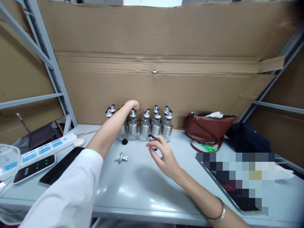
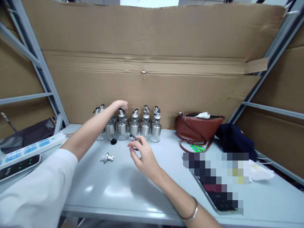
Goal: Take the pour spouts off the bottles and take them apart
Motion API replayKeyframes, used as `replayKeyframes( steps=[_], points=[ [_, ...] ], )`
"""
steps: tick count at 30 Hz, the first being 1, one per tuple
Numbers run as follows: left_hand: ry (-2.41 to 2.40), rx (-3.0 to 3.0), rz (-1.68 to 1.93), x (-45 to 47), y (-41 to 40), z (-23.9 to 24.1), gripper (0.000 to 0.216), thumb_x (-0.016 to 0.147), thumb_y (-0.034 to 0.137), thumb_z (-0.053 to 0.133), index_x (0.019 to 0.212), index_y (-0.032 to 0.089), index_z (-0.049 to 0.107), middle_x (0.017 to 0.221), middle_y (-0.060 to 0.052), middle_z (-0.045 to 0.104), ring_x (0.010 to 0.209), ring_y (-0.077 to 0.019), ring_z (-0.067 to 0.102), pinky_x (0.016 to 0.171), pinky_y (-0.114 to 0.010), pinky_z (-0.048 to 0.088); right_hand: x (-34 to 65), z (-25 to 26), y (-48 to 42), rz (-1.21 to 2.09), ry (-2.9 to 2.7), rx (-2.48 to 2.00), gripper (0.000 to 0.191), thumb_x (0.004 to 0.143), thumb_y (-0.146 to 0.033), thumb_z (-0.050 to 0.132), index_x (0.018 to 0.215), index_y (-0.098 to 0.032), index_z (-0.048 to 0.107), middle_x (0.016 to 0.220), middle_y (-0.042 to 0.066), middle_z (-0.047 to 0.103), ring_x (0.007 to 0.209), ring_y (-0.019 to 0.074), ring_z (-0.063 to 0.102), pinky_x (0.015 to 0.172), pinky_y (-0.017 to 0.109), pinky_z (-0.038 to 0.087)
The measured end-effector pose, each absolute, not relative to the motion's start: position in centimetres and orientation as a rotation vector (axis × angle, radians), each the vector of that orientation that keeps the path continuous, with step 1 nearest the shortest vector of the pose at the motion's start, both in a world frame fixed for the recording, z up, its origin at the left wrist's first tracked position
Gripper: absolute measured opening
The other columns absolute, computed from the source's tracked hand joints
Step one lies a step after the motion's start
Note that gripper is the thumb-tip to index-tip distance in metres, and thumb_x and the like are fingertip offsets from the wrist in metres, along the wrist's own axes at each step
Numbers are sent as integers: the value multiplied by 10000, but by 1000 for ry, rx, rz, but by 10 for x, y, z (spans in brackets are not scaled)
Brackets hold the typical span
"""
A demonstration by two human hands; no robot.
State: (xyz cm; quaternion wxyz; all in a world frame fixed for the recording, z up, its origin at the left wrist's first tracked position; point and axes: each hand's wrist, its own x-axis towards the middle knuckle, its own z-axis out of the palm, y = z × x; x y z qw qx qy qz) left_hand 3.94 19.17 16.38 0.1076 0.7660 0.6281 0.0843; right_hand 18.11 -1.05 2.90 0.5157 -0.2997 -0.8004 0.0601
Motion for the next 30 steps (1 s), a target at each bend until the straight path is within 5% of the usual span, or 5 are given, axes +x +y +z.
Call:
replayKeyframes(
  steps=[9, 14, 18, 24, 30],
  points=[
    [1962, 2406, 460, 19, 167, 201, 542, 778, 172, 666, 1280, 165, 461, 1205, -156, 596, 1128, -303, 569, 920, -404, 461, 184, 28, -9, 50, -1787, -729, 72, 880, -180, 557, 922, -217, 604, 874, 40, 585, 753, 141, 593, 665, 268, 521],
    [1390, 2554, 1592, -4, 153, 213, 596, 886, 254, 556, 1383, 224, 228, 1076, -110, 614, 1072, -279, 585, 940, -481, 415, 184, 28, -10, -22, -1731, -740, 165, 883, -169, 536, 1025, -223, 597, 944, 68, 611, 878, 176, 607, 730, 308, 525],
    [816, 2247, 2109, 5, 126, 190, 450, 962, 392, 429, 1337, 324, 188, 1075, -49, 549, 908, -155, 615, 869, -347, 471, 185, 27, -10, -18, -1688, -731, 289, 897, -148, 494, 1168, -239, 540, 998, 76, 643, 917, 189, 624, 771, 348, 521],
    [476, 2094, 1670, 32, 49, 122, 342, 949, 400, 442, 1193, 296, 226, 901, 21, 485, 594, -70, 587, 618, -249, 512, 189, 24, -6, 23, -1581, -648, 197, 861, -180, 602, 1041, -246, 559, 1045, 63, 684, 949, 195, 648, 794, 352, 526],
    [344, 1980, 1326, 27, -1, 54, 262, 960, 324, 440, 1131, 310, 242, 1003, 12, 457, 688, -81, 647, 648, -266, 552, 191, 26, -10, -47, -1574, -617, 368, 888, -132, 517, 1225, -275, 557, 1216, 82, 613, 1224, 233, 528, 986, 431, 458]
  ],
)
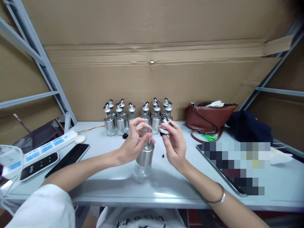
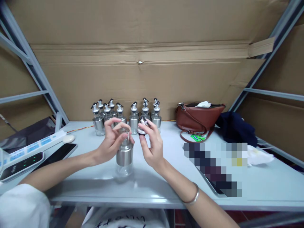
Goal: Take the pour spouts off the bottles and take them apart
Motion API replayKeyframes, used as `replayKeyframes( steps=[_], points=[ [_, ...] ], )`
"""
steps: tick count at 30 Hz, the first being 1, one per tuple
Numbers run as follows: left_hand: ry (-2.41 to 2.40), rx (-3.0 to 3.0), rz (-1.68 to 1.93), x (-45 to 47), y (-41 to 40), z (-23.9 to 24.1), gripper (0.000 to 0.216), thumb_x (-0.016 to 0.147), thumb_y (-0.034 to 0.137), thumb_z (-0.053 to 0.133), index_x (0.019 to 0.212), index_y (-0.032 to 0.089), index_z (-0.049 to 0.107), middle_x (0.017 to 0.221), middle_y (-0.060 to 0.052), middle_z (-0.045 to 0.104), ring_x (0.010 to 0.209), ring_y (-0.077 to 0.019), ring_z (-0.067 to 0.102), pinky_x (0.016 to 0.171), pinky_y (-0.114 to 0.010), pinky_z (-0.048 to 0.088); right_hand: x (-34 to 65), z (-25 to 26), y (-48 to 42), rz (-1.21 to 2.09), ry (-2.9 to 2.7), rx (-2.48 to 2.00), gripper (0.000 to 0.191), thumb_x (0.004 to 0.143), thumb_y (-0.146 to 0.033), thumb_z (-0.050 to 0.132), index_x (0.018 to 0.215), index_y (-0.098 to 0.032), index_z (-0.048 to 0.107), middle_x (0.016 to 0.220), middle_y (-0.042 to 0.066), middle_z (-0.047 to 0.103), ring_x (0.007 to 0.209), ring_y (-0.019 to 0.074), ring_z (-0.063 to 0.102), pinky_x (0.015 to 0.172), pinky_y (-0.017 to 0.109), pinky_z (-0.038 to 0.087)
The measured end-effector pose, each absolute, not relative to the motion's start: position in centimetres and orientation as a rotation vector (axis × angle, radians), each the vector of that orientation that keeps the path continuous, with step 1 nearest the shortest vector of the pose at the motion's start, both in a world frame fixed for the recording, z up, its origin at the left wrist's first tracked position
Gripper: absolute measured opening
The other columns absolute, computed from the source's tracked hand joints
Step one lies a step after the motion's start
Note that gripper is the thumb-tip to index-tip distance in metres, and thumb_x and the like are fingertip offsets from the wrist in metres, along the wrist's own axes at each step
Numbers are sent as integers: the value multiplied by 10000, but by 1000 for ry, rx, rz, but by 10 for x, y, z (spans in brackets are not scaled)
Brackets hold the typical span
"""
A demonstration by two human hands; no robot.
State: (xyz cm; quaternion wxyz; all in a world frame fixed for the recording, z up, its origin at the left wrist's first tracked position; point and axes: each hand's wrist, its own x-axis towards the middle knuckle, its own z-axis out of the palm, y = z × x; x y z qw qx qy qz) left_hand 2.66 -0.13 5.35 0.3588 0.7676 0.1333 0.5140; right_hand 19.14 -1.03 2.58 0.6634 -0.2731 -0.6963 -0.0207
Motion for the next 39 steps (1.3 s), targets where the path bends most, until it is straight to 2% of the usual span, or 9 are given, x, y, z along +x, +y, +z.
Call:
replayKeyframes(
  steps=[7, 10, 15, 19, 22, 28, 32, 36, 39],
  points=[
    [314, 1960, 1288, 24, -7, 28, 358, 933, 311, 512, 1161, 331, 236, 1025, 8, 482, 806, -103, 650, 755, -304, 556, 189, 27, -15, -24, -1624, -480, 486, 853, -79, 579, 1270, -328, 561, 1131, 40, 693, 1034, 191, 655, 853, 339, 554],
    [328, 1852, 1197, 23, -11, 30, 437, 900, 309, 574, 1176, 354, 238, 1030, 19, 464, 799, -109, 669, 737, -293, 564, 187, 29, -18, -101, -1650, -484, 524, 863, -43, 541, 1308, -319, 536, 1185, 43, 680, 1055, 178, 656, 832, 298, 564],
    [268, 1854, 1204, 21, -15, 32, 526, 864, 244, 633, 1230, 376, 280, 1052, 18, 513, 882, -117, 669, 779, -271, 561, 185, 31, -24, -149, -1720, -458, 540, 894, -46, 461, 1383, -275, 452, 1298, 65, 607, 1154, 192, 609, 874, 308, 557],
    [232, 1957, 1248, 21, -13, 29, 631, 825, 210, 679, 1290, 374, 286, 1262, -51, 520, 1079, -173, 613, 879, -308, 538, 186, 31, -25, -178, -1782, -441, 557, 878, -53, 499, 1381, -288, 457, 1270, 58, 630, 1112, 175, 634, 890, 277, 550],
    [222, 2023, 1271, 21, -12, 25, 596, 831, 196, 667, 1280, 356, 309, 1344, -80, 481, 1160, -198, 573, 919, -330, 524, 187, 32, -24, -130, -1809, -424, 522, 876, -58, 484, 1341, -293, 511, 1182, 49, 684, 1052, 176, 663, 845, 277, 566],
    [179, 2021, 1303, 21, -10, 17, 447, 868, 183, 615, 1193, 312, 337, 1285, -72, 510, 1044, -170, 644, 855, -338, 568, 186, 32, -26, -67, -1821, -391, 443, 841, -170, 518, 1272, -257, 574, 1144, 89, 692, 927, 219, 695, 686, 318, 592],
    [139, 2014, 1332, 22, -8, 15, 386, 873, 205, 613, 1153, 306, 367, 1266, -49, 512, 1001, -148, 655, 849, -334, 575, 184, 32, -28, -35, -1817, -351, 414, 842, -210, 502, 1246, -238, 589, 1187, 114, 668, 1007, 248, 676, 697, 343, 596],
    [198, 1996, 1344, 21, -8, 13, 348, 861, 239, 633, 1102, 296, 389, 1214, -40, 518, 1058, -169, 629, 848, -331, 573, 183, 33, -28, -78, -1806, -344, 358, 845, -237, 492, 1175, -233, 631, 1094, 110, 698, 962, 237, 691, 735, 346, 589],
    [199, 1952, 1340, 20, -8, 11, 294, 863, 230, 629, 1034, 281, 395, 1146, -19, 541, 973, -141, 653, 791, -293, 579, 182, 32, -27, -90, -1815, -343, 309, 820, -232, 519, 1097, -227, 655, 1026, 106, 698, 922, 223, 693, 732, 335, 581]
  ],
)
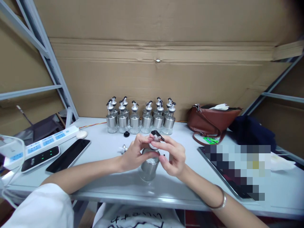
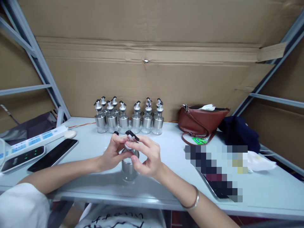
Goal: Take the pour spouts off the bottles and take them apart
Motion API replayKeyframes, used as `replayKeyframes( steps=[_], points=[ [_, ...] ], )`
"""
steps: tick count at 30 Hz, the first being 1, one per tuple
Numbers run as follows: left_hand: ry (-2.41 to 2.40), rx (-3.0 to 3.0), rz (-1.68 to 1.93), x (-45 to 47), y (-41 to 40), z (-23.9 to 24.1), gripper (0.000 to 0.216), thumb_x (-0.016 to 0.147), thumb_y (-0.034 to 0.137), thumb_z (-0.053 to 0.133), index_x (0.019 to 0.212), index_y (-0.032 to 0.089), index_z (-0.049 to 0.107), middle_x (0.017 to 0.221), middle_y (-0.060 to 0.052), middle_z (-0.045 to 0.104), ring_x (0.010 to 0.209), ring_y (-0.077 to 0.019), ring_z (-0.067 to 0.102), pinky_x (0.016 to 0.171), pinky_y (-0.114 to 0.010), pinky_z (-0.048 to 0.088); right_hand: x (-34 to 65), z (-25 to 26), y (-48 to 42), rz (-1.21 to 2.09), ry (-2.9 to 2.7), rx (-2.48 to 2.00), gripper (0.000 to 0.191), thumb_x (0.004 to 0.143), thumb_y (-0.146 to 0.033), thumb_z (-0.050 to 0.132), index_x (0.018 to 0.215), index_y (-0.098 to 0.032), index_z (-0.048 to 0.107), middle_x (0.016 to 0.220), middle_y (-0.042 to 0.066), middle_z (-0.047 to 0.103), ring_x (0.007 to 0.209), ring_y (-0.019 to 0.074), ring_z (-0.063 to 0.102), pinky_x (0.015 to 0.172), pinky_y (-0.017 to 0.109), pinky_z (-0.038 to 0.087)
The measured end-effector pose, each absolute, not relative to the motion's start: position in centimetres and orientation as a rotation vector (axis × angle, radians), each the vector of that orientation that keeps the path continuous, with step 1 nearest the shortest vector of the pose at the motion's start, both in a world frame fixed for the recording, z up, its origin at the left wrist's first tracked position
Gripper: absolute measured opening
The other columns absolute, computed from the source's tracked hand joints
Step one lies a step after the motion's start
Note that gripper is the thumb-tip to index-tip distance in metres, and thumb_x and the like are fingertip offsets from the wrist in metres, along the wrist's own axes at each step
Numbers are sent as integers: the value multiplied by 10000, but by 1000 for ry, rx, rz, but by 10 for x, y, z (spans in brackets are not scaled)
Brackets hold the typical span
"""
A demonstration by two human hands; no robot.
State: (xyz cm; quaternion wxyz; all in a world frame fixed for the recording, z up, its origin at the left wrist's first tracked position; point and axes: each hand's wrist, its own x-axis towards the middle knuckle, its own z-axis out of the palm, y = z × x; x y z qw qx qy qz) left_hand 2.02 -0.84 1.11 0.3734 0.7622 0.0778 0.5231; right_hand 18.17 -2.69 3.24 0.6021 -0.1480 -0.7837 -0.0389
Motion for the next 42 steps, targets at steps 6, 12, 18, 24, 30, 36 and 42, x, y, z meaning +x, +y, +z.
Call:
replayKeyframes(
  steps=[6, 12, 18, 24, 30, 36, 42],
  points=[
    [224, 1907, 1313, 21, -6, 11, 269, 850, 293, 643, 934, 242, 393, 1016, -11, 597, 839, -123, 660, 744, -292, 584, 181, 30, -25, -100, -1811, -378, 266, 781, -207, 517, 1002, -236, 663, 957, 84, 683, 904, 240, 678, 772, 408, 559],
    [153, 1903, 1289, 22, -7, 11, 273, 864, 265, 628, 974, 256, 379, 1022, -5, 616, 879, -148, 684, 735, -314, 591, 181, 32, -22, -98, -1810, -342, 512, 790, -213, 514, 1300, -246, 483, 966, 77, 679, 805, 217, 668, 643, 342, 548],
    [113, 2018, 1352, 22, -12, 5, 357, 889, 182, 584, 1142, 292, 357, 1081, -37, 623, 975, -184, 681, 833, -374, 559, 182, 38, -25, -54, -1875, -420, 481, 841, -342, 502, 1306, -222, 469, 917, 77, 691, 748, 219, 660, 635, 339, 539],
    [164, 2073, 1270, 17, -11, 8, 325, 901, 193, 563, 1118, 275, 336, 1053, -43, 620, 954, -180, 677, 814, -372, 554, 182, 40, -23, -50, -1846, -429, 414, 862, -344, 510, 1262, -235, 506, 833, 48, 686, 689, 195, 646, 624, 315, 534],
    [194, 2190, 1262, 12, -5, 13, 306, 879, 232, 584, 1087, 253, 359, 1032, -57, 645, 939, -199, 683, 797, -379, 558, 183, 37, -25, -120, -1861, -431, 464, 884, -376, 464, 1323, -225, 476, 922, 78, 709, 759, 221, 668, 657, 349, 546],
    [311, 2440, 1332, 6, -3, 24, 327, 846, 268, 621, 1095, 247, 411, 1061, -73, 642, 954, -215, 668, 808, -384, 546, 186, 27, -22, -136, -1856, -401, 528, 898, -359, 441, 1403, -216, 385, 1133, 126, 665, 916, 250, 681, 719, 368, 575],
    [765, 2437, 1061, -4, -4, 53, 300, 856, 326, 599, 1017, 222, 368, 1003, -70, 629, 879, -202, 659, 723, -344, 538, 189, 20, -13, 91, -1724, -470, 511, 915, -258, 451, 1403, -246, 302, 1210, 116, 625, 1100, 242, 620, 931, 474, 499]
  ],
)
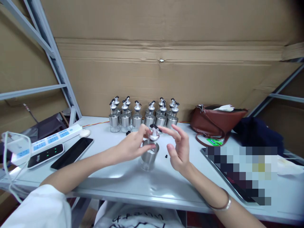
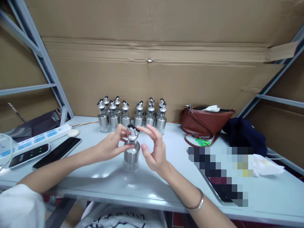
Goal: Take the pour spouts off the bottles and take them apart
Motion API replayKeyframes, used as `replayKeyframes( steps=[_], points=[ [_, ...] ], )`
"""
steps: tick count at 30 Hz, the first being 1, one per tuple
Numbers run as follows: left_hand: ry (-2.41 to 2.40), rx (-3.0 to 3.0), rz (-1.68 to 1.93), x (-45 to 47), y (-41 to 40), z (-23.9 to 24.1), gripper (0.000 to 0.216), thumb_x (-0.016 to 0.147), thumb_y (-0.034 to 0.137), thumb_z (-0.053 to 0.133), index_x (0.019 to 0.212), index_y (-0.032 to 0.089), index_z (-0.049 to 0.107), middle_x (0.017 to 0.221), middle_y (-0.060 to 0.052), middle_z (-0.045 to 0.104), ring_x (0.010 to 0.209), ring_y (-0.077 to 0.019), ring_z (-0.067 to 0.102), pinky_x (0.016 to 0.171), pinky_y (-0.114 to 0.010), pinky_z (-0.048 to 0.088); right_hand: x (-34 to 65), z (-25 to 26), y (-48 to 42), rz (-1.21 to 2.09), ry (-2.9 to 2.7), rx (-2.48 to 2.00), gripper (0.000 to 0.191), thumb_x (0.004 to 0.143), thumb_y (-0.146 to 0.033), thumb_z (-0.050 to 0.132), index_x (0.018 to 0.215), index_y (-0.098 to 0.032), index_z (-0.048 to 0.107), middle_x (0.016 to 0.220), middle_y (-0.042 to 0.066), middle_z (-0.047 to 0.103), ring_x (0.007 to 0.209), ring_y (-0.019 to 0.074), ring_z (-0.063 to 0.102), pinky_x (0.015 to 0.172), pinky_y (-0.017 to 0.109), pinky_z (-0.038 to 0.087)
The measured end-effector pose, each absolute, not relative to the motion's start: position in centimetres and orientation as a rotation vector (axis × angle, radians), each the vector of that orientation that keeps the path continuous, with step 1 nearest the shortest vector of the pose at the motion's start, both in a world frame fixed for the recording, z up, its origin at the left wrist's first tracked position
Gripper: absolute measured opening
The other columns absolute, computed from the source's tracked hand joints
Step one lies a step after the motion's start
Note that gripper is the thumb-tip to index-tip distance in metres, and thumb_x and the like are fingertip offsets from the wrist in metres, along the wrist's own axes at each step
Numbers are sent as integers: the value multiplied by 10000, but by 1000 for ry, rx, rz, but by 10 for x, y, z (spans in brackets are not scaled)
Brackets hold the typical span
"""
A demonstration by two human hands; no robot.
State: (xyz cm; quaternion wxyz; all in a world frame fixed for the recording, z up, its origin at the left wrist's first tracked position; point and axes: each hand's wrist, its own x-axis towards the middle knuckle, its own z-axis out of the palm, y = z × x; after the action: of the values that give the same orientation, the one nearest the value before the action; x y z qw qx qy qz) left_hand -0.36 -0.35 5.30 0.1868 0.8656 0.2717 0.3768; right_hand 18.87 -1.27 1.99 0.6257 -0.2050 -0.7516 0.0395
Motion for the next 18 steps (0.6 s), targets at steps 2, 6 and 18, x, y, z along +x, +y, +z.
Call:
replayKeyframes(
  steps=[2, 6, 18],
  points=[
    [925, 2418, 970, -8, 4, 62, 311, 849, 314, 606, 1010, 223, 356, 974, -63, 639, 870, -210, 657, 710, -343, 522, 189, 21, -12, 115, -1691, -480, 467, 920, -249, 439, 1373, -254, 324, 1211, 111, 623, 1124, 242, 599, 957, 510, 465],
    [1078, 2385, 992, -17, 28, 65, 303, 848, 258, 593, 1033, 220, 357, 989, -55, 640, 880, -199, 650, 688, -304, 495, 189, 23, -11, 92, -1665, -510, 432, 912, -236, 446, 1336, -257, 365, 1232, 115, 585, 1113, 242, 585, 928, 495, 473],
    [1170, 2532, 1385, -37, 84, 32, 282, 838, 124, 562, 1059, 203, 404, 1027, -39, 528, 851, -133, 590, 778, -283, 494, 189, 24, -8, 84, -1648, -493, 434, 889, -208, 464, 1312, -286, 402, 1227, 96, 503, 1027, 229, 561, 847, 457, 484]
  ],
)
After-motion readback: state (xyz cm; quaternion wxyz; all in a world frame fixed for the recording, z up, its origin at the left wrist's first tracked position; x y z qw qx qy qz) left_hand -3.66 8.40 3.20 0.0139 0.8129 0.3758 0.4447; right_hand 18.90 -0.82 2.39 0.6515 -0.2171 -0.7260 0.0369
